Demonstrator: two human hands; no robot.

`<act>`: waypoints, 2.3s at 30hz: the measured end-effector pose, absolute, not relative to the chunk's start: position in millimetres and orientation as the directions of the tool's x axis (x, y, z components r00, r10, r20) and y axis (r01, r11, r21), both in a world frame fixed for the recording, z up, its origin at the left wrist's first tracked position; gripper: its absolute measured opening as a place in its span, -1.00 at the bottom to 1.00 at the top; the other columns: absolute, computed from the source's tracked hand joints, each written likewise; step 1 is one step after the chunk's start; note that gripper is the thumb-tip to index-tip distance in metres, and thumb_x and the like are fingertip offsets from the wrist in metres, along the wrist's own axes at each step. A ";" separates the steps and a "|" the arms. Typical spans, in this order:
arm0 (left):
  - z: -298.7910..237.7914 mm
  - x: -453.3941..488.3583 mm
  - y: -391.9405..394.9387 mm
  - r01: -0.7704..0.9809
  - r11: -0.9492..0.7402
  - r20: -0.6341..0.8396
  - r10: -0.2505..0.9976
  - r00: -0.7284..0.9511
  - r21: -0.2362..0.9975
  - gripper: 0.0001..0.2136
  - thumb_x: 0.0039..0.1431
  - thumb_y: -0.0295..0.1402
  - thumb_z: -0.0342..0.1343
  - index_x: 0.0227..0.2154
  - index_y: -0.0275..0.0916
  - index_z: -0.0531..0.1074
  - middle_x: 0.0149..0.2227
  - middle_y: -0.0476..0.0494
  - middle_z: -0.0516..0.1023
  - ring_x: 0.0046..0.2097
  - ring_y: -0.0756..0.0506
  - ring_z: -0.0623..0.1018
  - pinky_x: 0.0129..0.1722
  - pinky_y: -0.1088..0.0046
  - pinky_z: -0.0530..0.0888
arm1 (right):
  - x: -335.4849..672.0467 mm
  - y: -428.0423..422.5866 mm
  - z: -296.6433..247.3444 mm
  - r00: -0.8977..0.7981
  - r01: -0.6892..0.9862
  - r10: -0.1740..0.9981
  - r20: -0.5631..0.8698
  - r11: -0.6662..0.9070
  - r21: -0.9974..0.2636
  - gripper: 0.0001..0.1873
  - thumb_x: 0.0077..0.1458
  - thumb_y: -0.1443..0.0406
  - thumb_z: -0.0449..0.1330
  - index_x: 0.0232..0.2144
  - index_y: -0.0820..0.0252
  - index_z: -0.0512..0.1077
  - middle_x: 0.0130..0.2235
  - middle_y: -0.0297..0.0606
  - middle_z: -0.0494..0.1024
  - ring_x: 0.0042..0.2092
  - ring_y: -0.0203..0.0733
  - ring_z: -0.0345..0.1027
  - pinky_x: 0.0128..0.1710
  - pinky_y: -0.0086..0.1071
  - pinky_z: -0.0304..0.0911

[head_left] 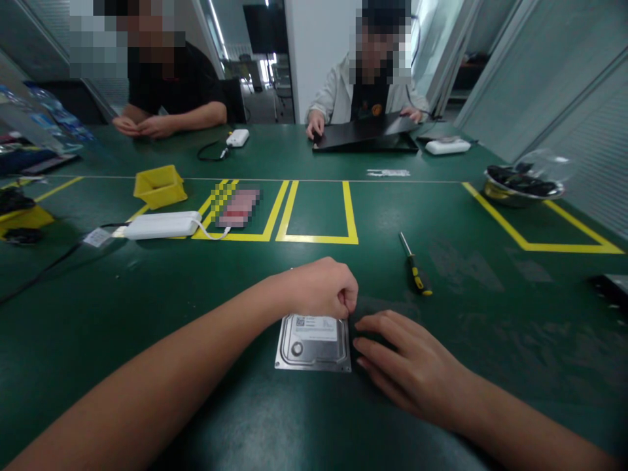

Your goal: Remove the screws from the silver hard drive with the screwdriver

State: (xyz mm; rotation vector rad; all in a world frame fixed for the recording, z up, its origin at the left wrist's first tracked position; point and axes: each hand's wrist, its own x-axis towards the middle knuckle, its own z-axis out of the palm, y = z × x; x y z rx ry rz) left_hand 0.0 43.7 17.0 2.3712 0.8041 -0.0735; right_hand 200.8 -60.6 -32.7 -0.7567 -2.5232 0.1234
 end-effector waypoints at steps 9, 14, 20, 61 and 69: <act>19.5 0.2 53.5 0.562 -0.576 -0.309 0.482 0.820 0.593 -0.87 -0.03 -0.49 0.19 -0.40 -0.24 0.60 -0.47 0.00 0.60 -0.41 0.02 0.54 -0.43 0.56 0.35 | 199.7 -59.7 -32.0 -0.725 0.491 0.536 0.433 0.843 -0.222 -0.84 0.23 0.41 0.12 -0.15 0.33 0.45 -0.07 -0.04 0.45 -0.08 -0.05 0.33 -0.15 -0.17 0.38; 22.8 3.2 57.5 0.605 -0.532 -0.389 0.468 0.793 0.593 -0.87 -0.05 -0.49 0.22 -0.38 -0.25 0.61 -0.46 -0.01 0.60 -0.39 0.01 0.53 -0.43 0.56 0.34 | 200.1 -58.8 -31.9 -0.724 0.494 0.542 0.426 0.839 -0.227 -0.83 0.23 0.41 0.12 -0.13 0.32 0.45 -0.07 -0.05 0.45 -0.08 -0.05 0.33 -0.16 -0.16 0.39; 22.1 5.4 57.8 0.624 -0.508 -0.412 0.474 0.778 0.594 -0.85 -0.06 -0.48 0.20 -0.38 -0.25 0.61 -0.44 -0.03 0.61 -0.39 0.00 0.53 -0.40 0.53 0.37 | 200.0 -58.3 -31.3 -0.717 0.501 0.543 0.437 0.837 -0.218 -0.84 0.24 0.41 0.12 -0.15 0.32 0.46 -0.08 -0.05 0.46 -0.08 -0.05 0.34 -0.15 -0.16 0.39; 7.5 -53.0 -11.1 0.524 -0.797 0.033 0.557 0.830 0.300 -0.59 0.33 -0.02 0.02 0.05 -0.19 0.46 -0.01 -0.21 0.49 0.03 -0.23 0.45 0.08 0.16 0.34 | 214.1 -48.7 -34.3 -0.633 0.654 0.630 0.450 0.746 -0.125 -0.81 0.25 0.36 0.12 -0.12 0.28 0.46 -0.10 -0.05 0.46 -0.13 -0.08 0.34 -0.13 -0.18 0.34; 7.0 -50.7 -33.0 0.555 -0.811 0.047 0.572 0.819 0.183 -0.24 0.12 0.26 0.03 0.07 -0.37 0.41 0.08 -0.40 0.48 0.11 -0.36 0.45 0.11 0.07 0.37 | 247.1 -15.1 -25.5 -0.135 0.985 0.961 0.242 0.105 0.134 -0.48 0.25 0.03 0.08 0.08 0.29 0.32 -0.14 0.00 0.41 -0.19 0.08 0.35 -0.33 -0.17 0.32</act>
